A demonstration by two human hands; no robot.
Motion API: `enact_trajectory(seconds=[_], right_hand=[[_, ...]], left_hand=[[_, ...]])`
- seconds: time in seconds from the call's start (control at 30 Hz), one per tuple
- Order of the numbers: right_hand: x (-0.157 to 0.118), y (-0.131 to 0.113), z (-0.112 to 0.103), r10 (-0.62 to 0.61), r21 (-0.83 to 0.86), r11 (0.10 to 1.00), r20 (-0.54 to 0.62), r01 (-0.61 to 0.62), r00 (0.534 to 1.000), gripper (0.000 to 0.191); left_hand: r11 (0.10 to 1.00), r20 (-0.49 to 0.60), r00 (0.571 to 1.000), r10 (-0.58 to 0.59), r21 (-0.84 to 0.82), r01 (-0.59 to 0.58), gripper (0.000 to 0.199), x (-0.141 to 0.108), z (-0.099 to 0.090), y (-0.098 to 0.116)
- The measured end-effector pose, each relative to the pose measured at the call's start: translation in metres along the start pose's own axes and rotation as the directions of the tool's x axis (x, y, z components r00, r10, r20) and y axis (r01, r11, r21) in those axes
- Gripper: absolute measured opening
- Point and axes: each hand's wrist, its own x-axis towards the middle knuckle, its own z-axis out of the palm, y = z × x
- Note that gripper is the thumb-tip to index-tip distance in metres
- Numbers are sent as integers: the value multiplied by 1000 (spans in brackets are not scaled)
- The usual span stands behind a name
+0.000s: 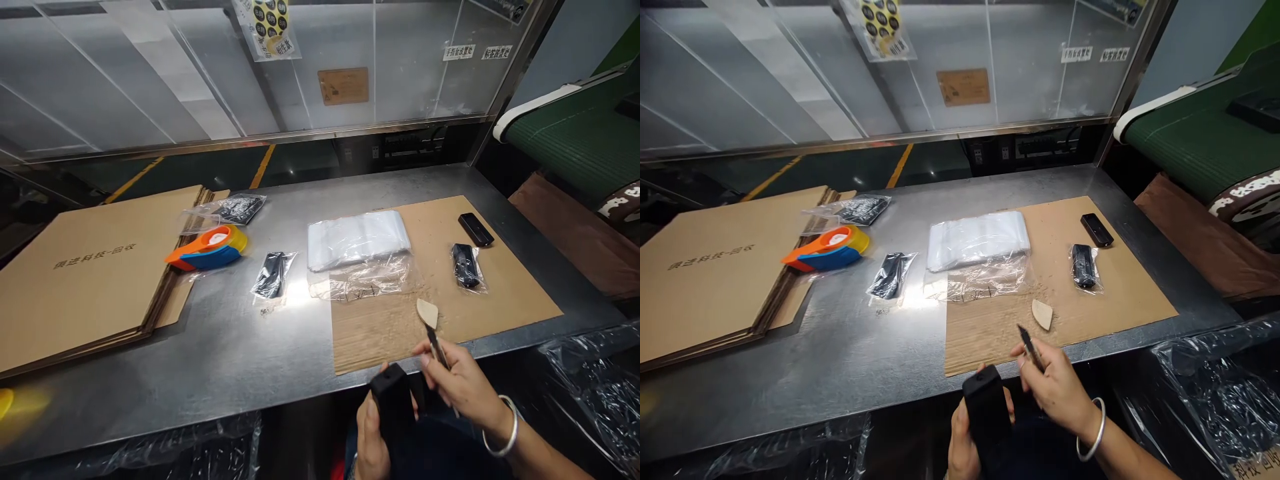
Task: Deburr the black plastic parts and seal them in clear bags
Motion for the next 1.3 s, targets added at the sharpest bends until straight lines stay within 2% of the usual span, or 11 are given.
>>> enact_trajectory(seconds=[0.07, 0.17, 0.3, 0.43, 0.5, 0.6, 0.67, 0.83, 1.0, 1.13, 1.3], right_hand=[[12, 19, -15, -75, -313, 950, -193, 11, 978, 38], [28, 52, -43, -230, -706, 699, -371, -113, 900, 39], [43, 83, -71, -262, -792, 567, -435, -227, 861, 38], [53, 92, -81, -334, -840, 477, -444, -258, 831, 36], [57, 88, -80, -386, -860, 459, -421, -225, 821, 35], [63, 72, -70, -464, -887, 454, -314, -82, 828, 34], [70, 57, -57, -506, -891, 449, -187, 72, 842, 32], [108, 19, -21, -534, -841, 412, 89, 351, 841, 26], [142, 4, -2, -491, -848, 386, 144, 363, 859, 21], [158, -2, 8, -402, -877, 363, 156, 314, 902, 35], [170, -11, 15, -255, -883, 334, 252, 329, 934, 24]], left_hand=[[972, 91, 985, -148, -170, 161, 56, 6, 6, 9], [897, 114, 955, -273, -328, 296, 54, 15, 11, 21], [874, 75, 947, -313, -367, 318, 47, 19, 12, 32], [880, -12, 933, -359, -339, 333, 44, 23, 14, 35], [931, -105, 941, -322, -214, 294, 42, 30, 14, 32], [984, -272, 962, -33, 162, 79, 42, 51, 12, 24], [927, -263, 954, 146, 374, -39, 44, 68, 11, 17], [814, -188, 935, 302, 560, -151, 52, 104, 10, 5], [663, -143, 897, 418, 723, -194, 54, 111, 8, 0], [584, -126, 875, 468, 787, -199, 53, 111, 5, -2], [492, -107, 866, 488, 853, -172, 51, 116, 1, 0]])
